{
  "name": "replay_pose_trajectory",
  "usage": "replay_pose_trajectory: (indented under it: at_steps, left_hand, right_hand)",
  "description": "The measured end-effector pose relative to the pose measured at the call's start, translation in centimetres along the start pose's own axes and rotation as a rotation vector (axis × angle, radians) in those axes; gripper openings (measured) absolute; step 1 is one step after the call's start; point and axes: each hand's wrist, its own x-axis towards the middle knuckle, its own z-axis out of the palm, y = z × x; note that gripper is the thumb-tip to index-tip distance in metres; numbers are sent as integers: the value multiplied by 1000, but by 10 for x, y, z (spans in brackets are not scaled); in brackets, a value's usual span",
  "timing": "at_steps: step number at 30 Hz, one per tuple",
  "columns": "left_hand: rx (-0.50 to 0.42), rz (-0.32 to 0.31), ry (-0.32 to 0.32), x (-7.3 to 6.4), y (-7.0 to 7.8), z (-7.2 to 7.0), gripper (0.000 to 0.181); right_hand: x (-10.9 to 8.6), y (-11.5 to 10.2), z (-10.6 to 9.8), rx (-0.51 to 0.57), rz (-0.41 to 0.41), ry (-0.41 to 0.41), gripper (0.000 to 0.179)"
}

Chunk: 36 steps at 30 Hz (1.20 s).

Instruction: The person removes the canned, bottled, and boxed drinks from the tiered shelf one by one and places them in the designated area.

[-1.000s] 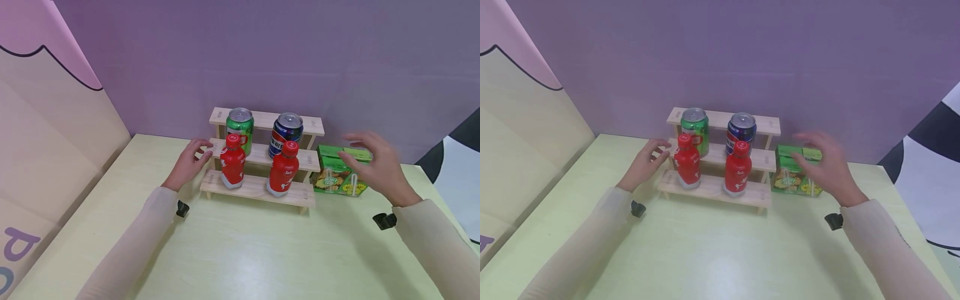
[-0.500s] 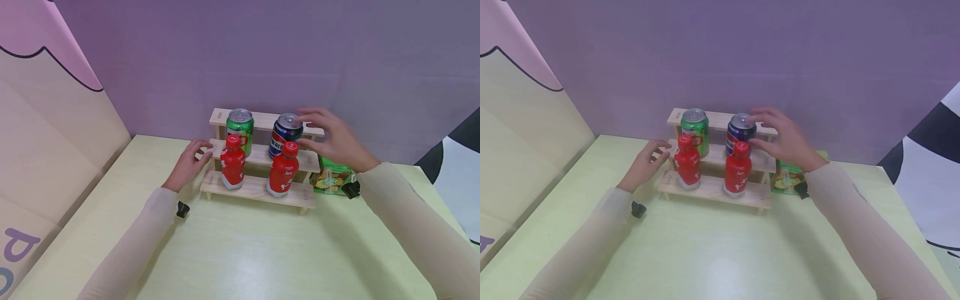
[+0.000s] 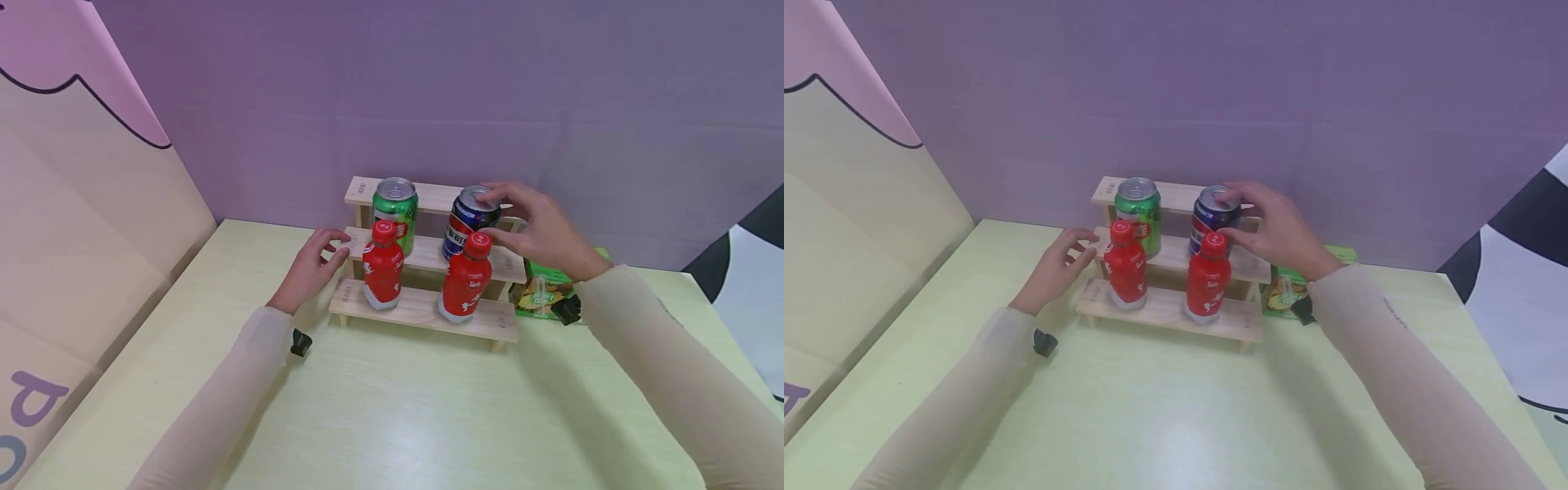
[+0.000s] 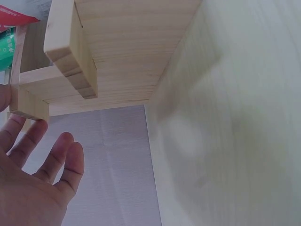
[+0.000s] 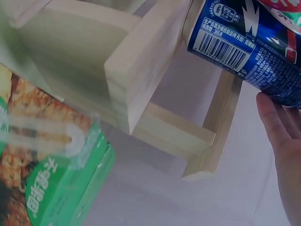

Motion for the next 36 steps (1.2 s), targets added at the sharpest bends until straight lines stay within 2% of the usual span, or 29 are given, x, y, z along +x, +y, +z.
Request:
replay_pose_trajectory:
  at_steps: [8, 16, 21, 28, 36]
  left_hand:
    - [7, 14, 1, -1, -1, 0, 31]
    - [9, 4, 8, -1, -4, -3, 32]
    - [6, 11, 10, -1, -6, -3, 32]
    - [-13, 28, 6, -2, -3, -5, 30]
    - [-3, 19, 8, -1, -3, -5, 30]
  right_hand:
    - [-10, -4, 0, -5, -29, 123, 47]
    - [-24, -25, -21, 5, -86, 251, 49]
    - [-43, -37, -39, 8, -107, 271, 49]
    - [-79, -12, -59, -68, -48, 272, 59]
    - [-114, -2, -55, -224, -12, 246, 59]
